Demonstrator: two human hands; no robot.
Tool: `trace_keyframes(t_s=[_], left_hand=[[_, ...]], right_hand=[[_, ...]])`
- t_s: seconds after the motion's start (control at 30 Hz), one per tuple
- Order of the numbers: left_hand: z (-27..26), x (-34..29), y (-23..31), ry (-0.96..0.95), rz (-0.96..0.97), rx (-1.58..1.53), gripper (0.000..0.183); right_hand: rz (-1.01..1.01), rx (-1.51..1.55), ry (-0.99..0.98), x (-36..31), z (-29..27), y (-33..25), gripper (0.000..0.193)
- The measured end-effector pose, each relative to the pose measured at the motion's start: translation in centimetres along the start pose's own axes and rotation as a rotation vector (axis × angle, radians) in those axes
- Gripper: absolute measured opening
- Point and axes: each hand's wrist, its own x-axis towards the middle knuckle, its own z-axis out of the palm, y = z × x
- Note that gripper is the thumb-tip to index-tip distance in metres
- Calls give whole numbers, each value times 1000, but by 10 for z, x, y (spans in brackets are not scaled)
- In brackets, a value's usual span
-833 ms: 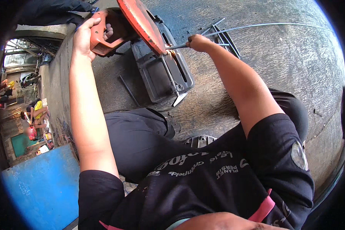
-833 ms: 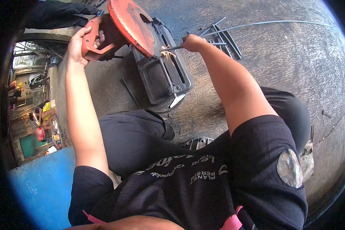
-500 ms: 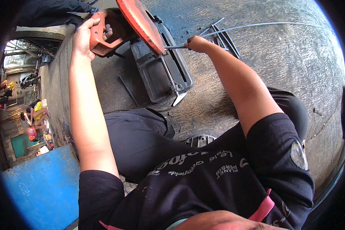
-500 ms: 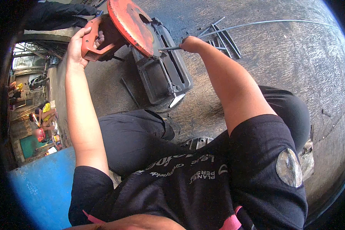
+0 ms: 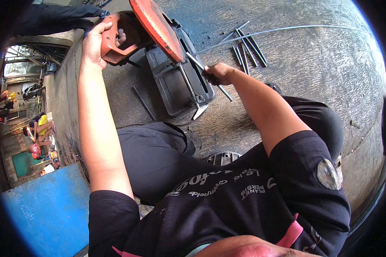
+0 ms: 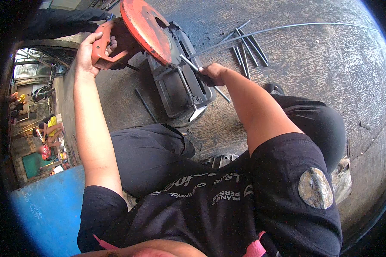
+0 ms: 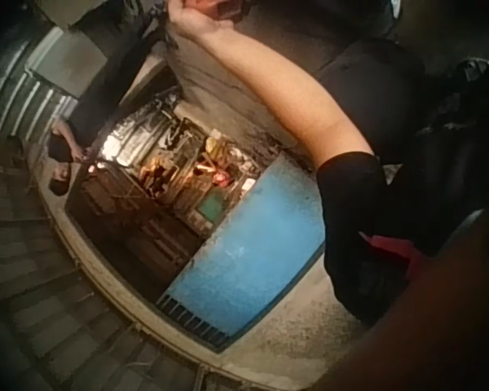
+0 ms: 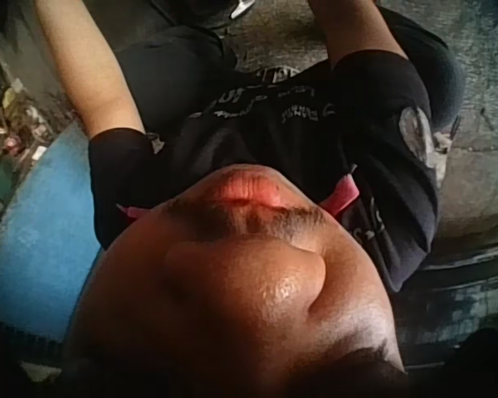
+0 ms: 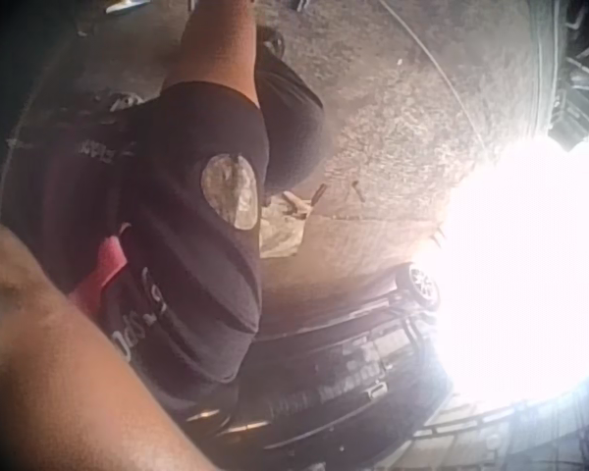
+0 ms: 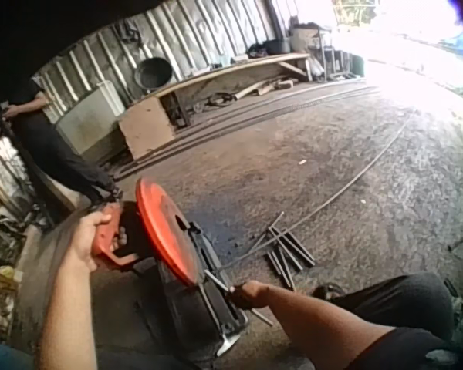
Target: The person is using a metal cut-off saw to cut thin metal rods to length.
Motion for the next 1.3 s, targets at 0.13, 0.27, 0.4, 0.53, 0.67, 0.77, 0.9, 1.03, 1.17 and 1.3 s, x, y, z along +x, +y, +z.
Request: trace_keyframes(t_s=[0.13, 0.27, 0.4, 0.53, 0.67, 0.77, 0.9, 1.03, 1.17, 1.3], left_hand=[[-1, 0, 0, -3, -20, -6, 41], [-3, 2, 0, 10, -48, 10, 39], [-3, 3, -1, -11, -25, -1, 37], [-2, 2, -2, 4, 7, 10, 38], [-1, 0, 0, -4, -33, -10, 38], [0, -2, 0, 21, -25, -20, 38], [0, -2, 1, 19, -31, 0, 37], [-1, 1, 0, 31, -31, 11, 34], [-3, 3, -2, 37, -20, 4, 33], [-5, 4, 0, -6, -40, 15, 38]], right_hand=[[-7, -107, 10, 0, 4, 6, 27], [-61, -131, -12, 7, 1, 10, 24], [-98, -131, 11, 19, -1, 14, 24], [-152, -161, 41, 26, -3, 16, 22], [-172, -228, 93, 22, -4, 14, 20], [-194, -164, 82, 20, -2, 12, 21], [-223, -224, 107, 20, 0, 9, 21], [-211, -215, 140, 21, 2, 9, 15], [-229, -210, 126, 17, 6, 6, 15], [-217, -165, 103, 14, 6, 5, 19]])
